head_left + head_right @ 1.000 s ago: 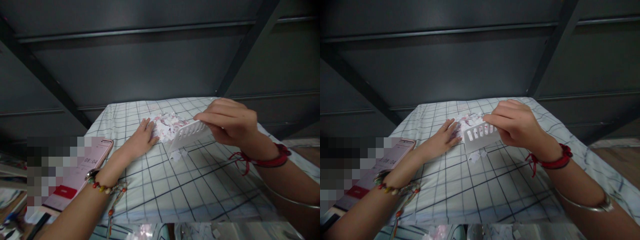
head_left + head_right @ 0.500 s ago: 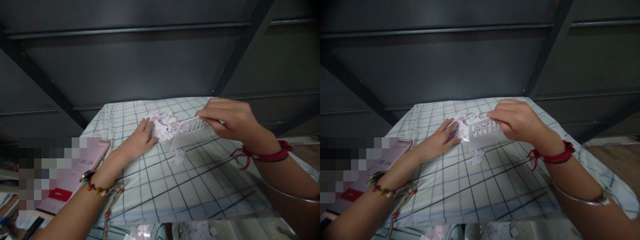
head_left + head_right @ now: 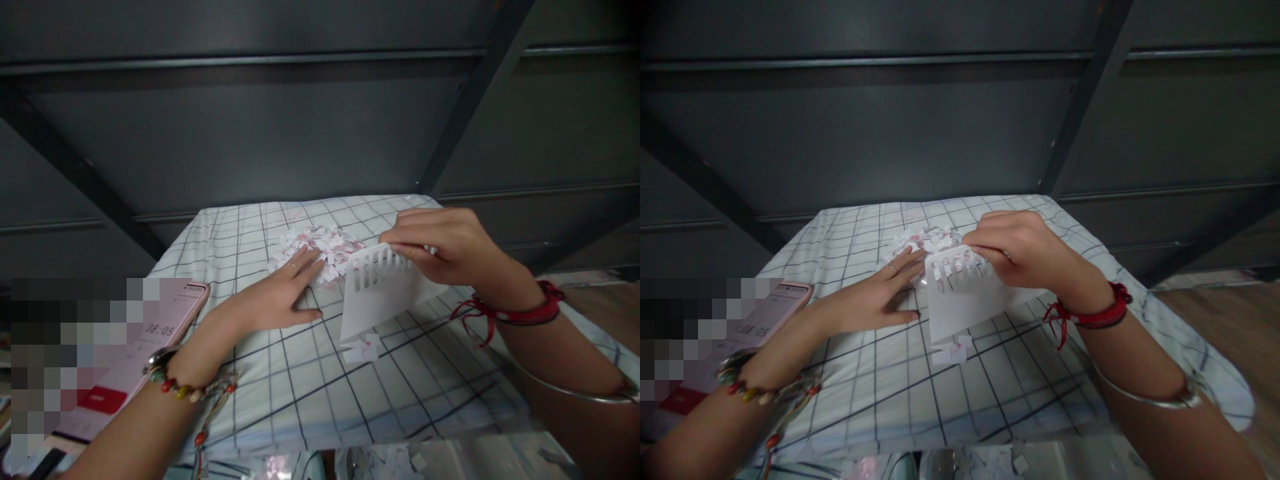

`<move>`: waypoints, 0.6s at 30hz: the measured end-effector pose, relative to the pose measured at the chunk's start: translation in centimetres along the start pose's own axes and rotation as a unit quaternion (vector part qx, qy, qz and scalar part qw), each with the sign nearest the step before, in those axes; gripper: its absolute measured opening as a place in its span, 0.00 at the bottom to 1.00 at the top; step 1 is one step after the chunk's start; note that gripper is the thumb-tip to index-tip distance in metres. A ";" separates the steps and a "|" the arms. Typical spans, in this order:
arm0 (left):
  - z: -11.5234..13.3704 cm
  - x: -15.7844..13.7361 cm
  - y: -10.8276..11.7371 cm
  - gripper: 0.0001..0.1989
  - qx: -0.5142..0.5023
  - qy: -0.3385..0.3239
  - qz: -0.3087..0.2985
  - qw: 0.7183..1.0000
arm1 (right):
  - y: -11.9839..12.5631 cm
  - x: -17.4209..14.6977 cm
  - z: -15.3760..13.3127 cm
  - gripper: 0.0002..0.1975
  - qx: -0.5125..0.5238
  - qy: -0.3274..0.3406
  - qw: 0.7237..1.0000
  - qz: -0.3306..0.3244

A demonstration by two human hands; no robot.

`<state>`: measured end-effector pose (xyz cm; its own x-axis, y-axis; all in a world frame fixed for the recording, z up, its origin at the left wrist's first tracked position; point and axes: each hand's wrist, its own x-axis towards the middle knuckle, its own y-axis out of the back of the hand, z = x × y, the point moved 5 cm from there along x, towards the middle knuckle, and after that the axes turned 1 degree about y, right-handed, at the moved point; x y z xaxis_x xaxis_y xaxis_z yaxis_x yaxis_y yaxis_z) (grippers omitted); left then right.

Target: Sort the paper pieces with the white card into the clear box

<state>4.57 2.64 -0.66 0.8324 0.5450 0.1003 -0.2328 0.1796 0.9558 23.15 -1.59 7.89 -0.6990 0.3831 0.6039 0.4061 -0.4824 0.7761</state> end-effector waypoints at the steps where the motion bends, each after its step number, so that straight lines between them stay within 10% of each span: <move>1: 0.2 0.0 0.0 0.40 -0.002 -0.011 -0.006 1.000 | 0.1 0.0 0.0 0.11 0.002 -0.003 1.000 0.003; 18: 2.1 -0.2 0.0 0.42 -0.019 -0.042 -0.044 0.998 | 1.6 0.5 -1.4 0.10 -0.001 -0.009 1.000 -0.019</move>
<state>5.44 0.79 -0.10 0.8895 0.4551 0.0412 -0.1749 0.2558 0.9508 22.59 -3.29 9.23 -0.7027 0.4151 0.5779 0.3788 -0.4693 0.7977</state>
